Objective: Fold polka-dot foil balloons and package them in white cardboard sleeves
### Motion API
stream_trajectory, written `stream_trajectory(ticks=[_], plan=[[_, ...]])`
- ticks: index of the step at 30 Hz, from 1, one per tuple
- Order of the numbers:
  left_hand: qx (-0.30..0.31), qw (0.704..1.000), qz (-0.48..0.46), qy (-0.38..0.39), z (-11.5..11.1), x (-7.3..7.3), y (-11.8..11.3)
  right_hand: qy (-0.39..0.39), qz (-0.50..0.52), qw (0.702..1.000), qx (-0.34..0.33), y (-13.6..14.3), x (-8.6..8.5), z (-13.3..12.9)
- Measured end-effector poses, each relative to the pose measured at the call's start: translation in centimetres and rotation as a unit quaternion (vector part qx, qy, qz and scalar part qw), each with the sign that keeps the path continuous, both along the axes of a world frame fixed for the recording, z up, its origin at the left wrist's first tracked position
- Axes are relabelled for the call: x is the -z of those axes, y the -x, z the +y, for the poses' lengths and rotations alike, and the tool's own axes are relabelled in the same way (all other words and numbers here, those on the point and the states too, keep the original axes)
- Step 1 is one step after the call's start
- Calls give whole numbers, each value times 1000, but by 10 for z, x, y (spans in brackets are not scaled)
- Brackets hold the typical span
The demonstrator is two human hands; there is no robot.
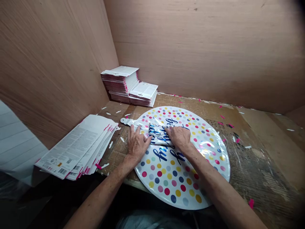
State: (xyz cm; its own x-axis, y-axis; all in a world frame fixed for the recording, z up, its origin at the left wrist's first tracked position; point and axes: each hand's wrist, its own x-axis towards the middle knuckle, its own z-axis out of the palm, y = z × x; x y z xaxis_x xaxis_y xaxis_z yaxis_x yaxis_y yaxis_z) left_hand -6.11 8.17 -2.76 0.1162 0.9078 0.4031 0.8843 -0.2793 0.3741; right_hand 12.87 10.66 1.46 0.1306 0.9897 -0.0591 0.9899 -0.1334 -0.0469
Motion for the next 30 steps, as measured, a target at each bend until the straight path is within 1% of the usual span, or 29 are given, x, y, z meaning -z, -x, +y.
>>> stream_trajectory(ticks=[1,2,4,6,7,9,11,13,16,18,19,20,22,24,25,26,27,28,30], plan=[[0,1000,11,4,0,0,0,-12,-17,1000,-5,4,-2,5],[0,1000,20,10,1,0,0,-31,-29,999,-27,7,-5,10],[0,999,29,18,2,1,2,-53,-40,992,-103,13,-11,21],[-1,999,32,19,3,3,4,-20,-30,983,-181,16,-18,32],[1,999,33,19,3,4,5,10,-19,979,-201,16,-21,35],[12,999,25,22,1,3,7,47,-7,976,-211,12,-27,35],[11,1000,-7,20,-2,-1,7,49,14,974,-219,6,-30,25],[8,998,-63,18,-7,-6,2,45,73,968,-237,0,-27,7],[19,986,-157,52,-17,-14,-11,39,203,945,-253,-2,-15,-21],[12,981,-181,73,-25,-20,-16,56,269,930,-245,1,-5,-35],[3,982,-175,74,-29,-23,-14,73,294,922,-242,2,0,-40],[-8,986,-156,67,-32,-27,-8,87,311,916,-238,3,3,-43],[-39,995,-87,27,-37,-38,15,92,323,914,-226,1,8,-48],[-108,993,17,-32,-40,-49,51,76,335,917,-201,-6,11,-52],[-160,982,78,-56,-40,-54,72,73,345,917,-189,-11,12,-53],[-213,966,137,-54,-39,-57,91,73,357,913,-182,-16,13,-55],[-251,950,185,-29,-38,-58,109,76,370,908,-182,-20,14,-56],[-260,939,226,10,-36,-58,124,75,380,903,-185,-23,14,-57],[-240,929,274,64,-32,-54,143,65,386,900,-192,-27,16,-59]])
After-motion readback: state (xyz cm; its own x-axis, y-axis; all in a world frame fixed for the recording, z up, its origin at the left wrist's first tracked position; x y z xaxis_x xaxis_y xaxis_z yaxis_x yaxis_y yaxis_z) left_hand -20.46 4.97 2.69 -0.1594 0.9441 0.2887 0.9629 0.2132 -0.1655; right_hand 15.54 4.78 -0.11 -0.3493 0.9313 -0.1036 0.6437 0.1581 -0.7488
